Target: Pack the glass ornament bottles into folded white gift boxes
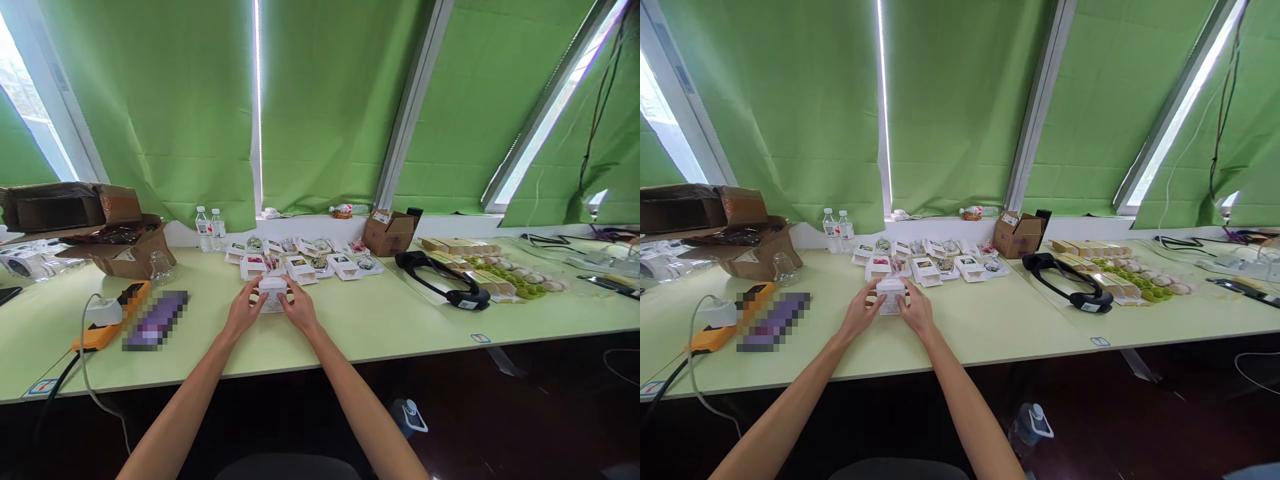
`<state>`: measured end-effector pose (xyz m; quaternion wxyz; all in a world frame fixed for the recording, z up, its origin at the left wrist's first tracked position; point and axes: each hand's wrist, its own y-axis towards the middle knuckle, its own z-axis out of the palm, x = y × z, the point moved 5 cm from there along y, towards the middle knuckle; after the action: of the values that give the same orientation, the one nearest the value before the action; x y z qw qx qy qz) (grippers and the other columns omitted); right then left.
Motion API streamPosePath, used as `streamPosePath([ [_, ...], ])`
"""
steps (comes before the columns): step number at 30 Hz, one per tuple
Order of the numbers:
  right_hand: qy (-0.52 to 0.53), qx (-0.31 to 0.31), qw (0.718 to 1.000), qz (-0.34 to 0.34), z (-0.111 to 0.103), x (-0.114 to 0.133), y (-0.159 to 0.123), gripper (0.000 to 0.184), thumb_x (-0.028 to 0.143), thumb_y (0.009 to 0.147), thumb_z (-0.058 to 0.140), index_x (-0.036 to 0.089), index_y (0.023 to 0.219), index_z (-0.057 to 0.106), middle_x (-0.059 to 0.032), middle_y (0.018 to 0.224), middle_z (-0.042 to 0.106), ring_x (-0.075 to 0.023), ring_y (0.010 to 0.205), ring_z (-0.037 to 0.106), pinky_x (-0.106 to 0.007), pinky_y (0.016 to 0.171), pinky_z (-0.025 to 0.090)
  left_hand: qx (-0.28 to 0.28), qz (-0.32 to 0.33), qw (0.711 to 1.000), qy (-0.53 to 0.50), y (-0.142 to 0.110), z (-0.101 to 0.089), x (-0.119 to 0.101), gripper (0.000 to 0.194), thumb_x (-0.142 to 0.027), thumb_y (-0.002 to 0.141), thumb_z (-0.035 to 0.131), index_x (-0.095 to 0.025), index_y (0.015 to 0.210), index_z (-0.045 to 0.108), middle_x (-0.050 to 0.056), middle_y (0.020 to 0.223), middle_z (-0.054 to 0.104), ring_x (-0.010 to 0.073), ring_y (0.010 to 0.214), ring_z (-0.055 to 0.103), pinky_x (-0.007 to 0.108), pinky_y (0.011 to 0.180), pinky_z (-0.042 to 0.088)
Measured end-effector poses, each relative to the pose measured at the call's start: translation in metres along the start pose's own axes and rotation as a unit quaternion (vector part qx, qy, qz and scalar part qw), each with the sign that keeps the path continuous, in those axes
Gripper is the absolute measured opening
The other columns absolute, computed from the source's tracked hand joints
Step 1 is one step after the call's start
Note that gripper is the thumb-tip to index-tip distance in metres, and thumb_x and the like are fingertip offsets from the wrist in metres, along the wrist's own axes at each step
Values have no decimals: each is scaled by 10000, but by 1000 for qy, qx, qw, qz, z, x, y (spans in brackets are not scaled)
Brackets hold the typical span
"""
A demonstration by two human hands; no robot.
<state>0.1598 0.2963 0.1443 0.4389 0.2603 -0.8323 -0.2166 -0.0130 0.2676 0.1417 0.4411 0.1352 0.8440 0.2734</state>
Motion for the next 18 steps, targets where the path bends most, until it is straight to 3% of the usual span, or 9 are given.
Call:
streamPosePath([
  [18,16,-3,1000,3,0,-1,1,541,264,846,537,284,1374,421,-37,1164,639,-174,851,653,-258,626,562,-1,1,1000,-8,1,-1,-1,457,-424,891,513,-282,1324,486,79,1188,588,168,899,614,260,625,570],
])
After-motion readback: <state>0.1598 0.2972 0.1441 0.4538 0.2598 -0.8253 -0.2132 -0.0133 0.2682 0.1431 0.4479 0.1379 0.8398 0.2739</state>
